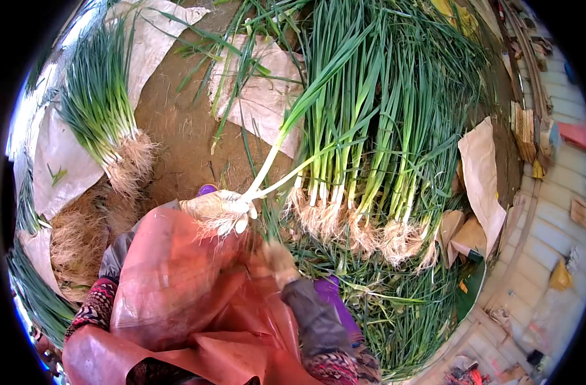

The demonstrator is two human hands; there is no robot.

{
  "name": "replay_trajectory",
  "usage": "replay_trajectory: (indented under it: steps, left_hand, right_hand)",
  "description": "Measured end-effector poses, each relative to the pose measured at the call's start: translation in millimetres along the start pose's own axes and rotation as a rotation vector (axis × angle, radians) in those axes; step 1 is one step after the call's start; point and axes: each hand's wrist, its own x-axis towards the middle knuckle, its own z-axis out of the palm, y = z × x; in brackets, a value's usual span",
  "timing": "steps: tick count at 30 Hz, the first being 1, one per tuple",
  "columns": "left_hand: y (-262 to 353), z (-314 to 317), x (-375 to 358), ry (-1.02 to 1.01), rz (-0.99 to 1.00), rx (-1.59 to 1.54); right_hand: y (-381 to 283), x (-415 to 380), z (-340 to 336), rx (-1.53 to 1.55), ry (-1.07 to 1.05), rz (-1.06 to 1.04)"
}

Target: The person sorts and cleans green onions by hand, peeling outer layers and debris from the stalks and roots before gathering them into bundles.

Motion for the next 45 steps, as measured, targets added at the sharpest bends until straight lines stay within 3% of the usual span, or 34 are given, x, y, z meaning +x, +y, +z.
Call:
replay_trajectory:
  steps: [1,4,6,8,10,11,12,13,14,15,16,17,18,19,21,22,23,24,25,26,27,28,29,30,31,32,33,34,36,38,39,41,43,45]
  left_hand:
    - [-1,-1,2,0.000,-0.001,0.009]
    - [-5,1,4,-0.025,0.056,0.066]
    - [-8,9,10,0.138,0.027,0.183]
    - [-6,27,13,0.234,0.031,0.251]
    - [-5,36,13,0.420,0.022,0.526]
    - [-5,37,8,0.479,0.045,0.507]
    - [-5,38,2,0.481,0.153,0.658]
    - [-1,38,-2,0.493,0.246,0.819]
    - [10,39,-2,0.494,0.041,0.772]
    - [-2,30,8,0.507,0.080,0.881]
    - [-11,29,13,0.515,0.091,0.835]
    - [-10,30,5,0.530,0.105,0.784]
    - [-5,31,2,0.523,0.025,0.669]
    - [12,43,-6,0.488,-0.063,0.561]
    - [17,43,-6,0.492,-0.038,0.433]
    - [18,41,-5,0.475,-0.043,0.328]
    - [11,29,-7,0.263,0.163,0.058]
    - [8,21,-5,0.229,0.075,0.029]
    - [14,21,-13,0.195,0.004,-0.006]
    - [5,15,-17,0.053,0.086,-0.076]
    - [0,13,-21,-0.079,0.167,-0.144]
    - [-4,14,-21,-0.083,0.158,-0.138]
    - [-10,20,-27,-0.103,0.050,-0.126]
    - [-13,21,-30,-0.122,-0.049,-0.106]
    - [-9,18,-31,-0.268,-0.073,-0.040]
    - [-10,17,-31,-0.217,-0.174,-0.028]
    - [-12,16,-30,-0.164,-0.273,-0.017]
    - [-6,19,-32,-0.160,-0.270,-0.013]
    - [9,36,-41,0.062,-0.020,0.032]
    - [24,41,-36,0.157,-0.070,0.130]
    - [35,44,-37,0.173,-0.094,0.134]
    - [61,53,-62,0.164,0.069,0.007]
    - [106,64,-96,0.046,0.184,-0.464]
    - [148,74,-119,-0.028,0.347,-0.527]
  right_hand:
    - [23,-36,16,0.058,-0.202,0.264]
    - [13,-44,-60,-0.547,-0.131,0.476]
    - [-6,4,-123,-0.411,0.947,0.033]
    - [-38,73,-183,-0.494,1.074,-0.181]
    - [-41,140,-194,-0.521,1.033,-0.105]
    - [-44,170,-192,-0.661,0.996,-0.057]
    - [-23,162,-196,-0.128,0.886,-0.520]
    - [-23,162,-196,-0.213,0.908,-0.549]
    - [-23,162,-196,-0.298,0.933,-0.578]
    - [-22,163,-196,-0.383,0.960,-0.606]
    - [-34,138,-216,-0.672,0.643,-0.352]
    - [-59,123,-226,-0.322,0.512,-0.243]
    - [-76,107,-231,0.475,0.554,-0.170]
    - [-108,80,-254,0.936,0.508,-0.012]
    - [-127,32,-273,1.142,0.892,-0.106]
    - [-103,10,-272,1.133,1.018,-0.092]
    - [-67,-15,-265,1.121,1.141,-0.084]
    - [-33,-28,-244,0.906,1.043,0.215]
    - [-1,-41,-222,0.624,0.865,0.502]
    - [31,-54,-201,0.383,0.650,0.705]
    - [3,-54,-198,0.201,0.303,0.843]
    - [78,-44,-120,0.128,0.739,0.010]
    - [-35,-27,-162,0.935,0.577,0.393]
    - [-87,-21,-181,1.080,0.510,0.343]
    - [-84,7,-171,1.335,0.440,0.246]
    - [-83,41,-168,1.603,0.319,0.104]
    - [-98,58,-178,1.658,0.333,0.195]
    - [-100,71,-177,1.513,0.402,0.131]
    - [-111,85,-175,1.257,0.503,0.062]
    - [-122,102,-173,1.234,0.573,-0.118]
    - [-121,98,-181,1.109,0.552,-0.107]
    - [-85,104,-178,0.636,0.778,-0.026]
    - [-58,101,-181,0.010,1.000,0.190]
    - [-25,99,-159,-0.253,0.919,0.389]
